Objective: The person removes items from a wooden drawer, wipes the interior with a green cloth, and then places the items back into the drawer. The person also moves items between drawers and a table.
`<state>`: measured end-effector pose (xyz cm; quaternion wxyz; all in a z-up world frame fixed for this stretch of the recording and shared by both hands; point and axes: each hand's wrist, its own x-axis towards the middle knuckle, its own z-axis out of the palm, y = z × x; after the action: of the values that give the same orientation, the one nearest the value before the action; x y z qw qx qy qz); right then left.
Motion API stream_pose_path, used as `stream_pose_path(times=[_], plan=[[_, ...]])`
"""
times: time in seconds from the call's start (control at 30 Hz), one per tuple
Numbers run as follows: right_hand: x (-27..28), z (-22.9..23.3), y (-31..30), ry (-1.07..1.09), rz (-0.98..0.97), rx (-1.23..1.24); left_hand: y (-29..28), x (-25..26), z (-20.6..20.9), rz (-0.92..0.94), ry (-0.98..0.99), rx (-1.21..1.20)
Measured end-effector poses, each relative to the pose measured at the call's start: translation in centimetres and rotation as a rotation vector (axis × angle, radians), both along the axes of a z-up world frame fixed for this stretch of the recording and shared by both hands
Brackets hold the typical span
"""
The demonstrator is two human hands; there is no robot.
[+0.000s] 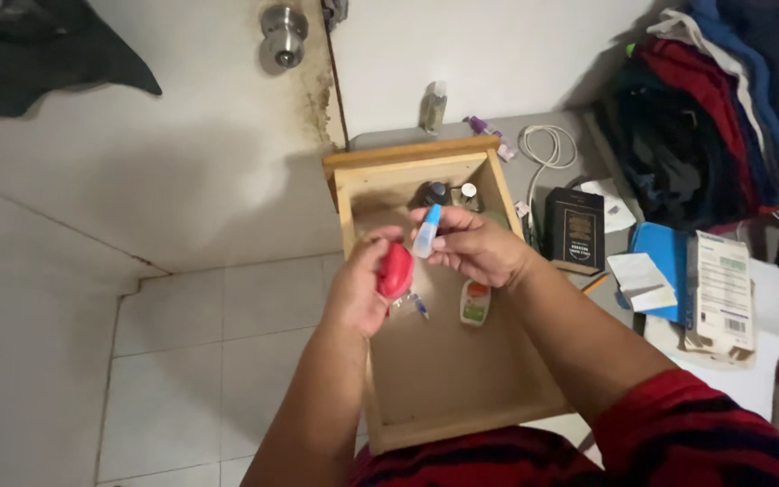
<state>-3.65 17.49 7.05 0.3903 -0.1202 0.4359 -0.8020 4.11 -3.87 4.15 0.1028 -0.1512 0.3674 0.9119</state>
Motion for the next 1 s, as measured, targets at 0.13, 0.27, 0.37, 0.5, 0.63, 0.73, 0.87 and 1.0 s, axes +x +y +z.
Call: stream_pose_path(times=[0.13,0.27,0.37,0.5,0.63,0.73,0.87,1.0], plan=[[1.3,1.7,0.6,0.062,0.051,-0.047,1.6,0.5,-0.2,-0.088,0.107,-0.422],[2.1,3.1,1.1,0.066,0.077,-0.047,2.3,1.3,0.2,-0.133,0.188,-0.532],[2.6,3.7,1.7,0.062,0.048,-0.043,2.6,1.7,1.0,-0.169,0.197,-0.505],[3.2,4.1,2.4,0.117,0.000,-0.006,3.5,2.3,2.2,-0.184,0.249,-0.576],[3.8,4.0,3.0,0.109,-0.073,0.080,4.2,2.8,3.0,-0.238,0.343,-0.543],[4.2,3.8,3.2,0.135,-0.115,0.128,4.3,3.1,3.5,-0.286,0.375,-0.574],[4.5,3.7,3.4,0.079,-0.201,0.130,4.3,3.2,3.9,-0.242,0.428,-0.578],[4.7,4.0,3.8,0.081,-0.224,0.157,4.6,3.2,4.0,-0.246,0.418,-0.577]])
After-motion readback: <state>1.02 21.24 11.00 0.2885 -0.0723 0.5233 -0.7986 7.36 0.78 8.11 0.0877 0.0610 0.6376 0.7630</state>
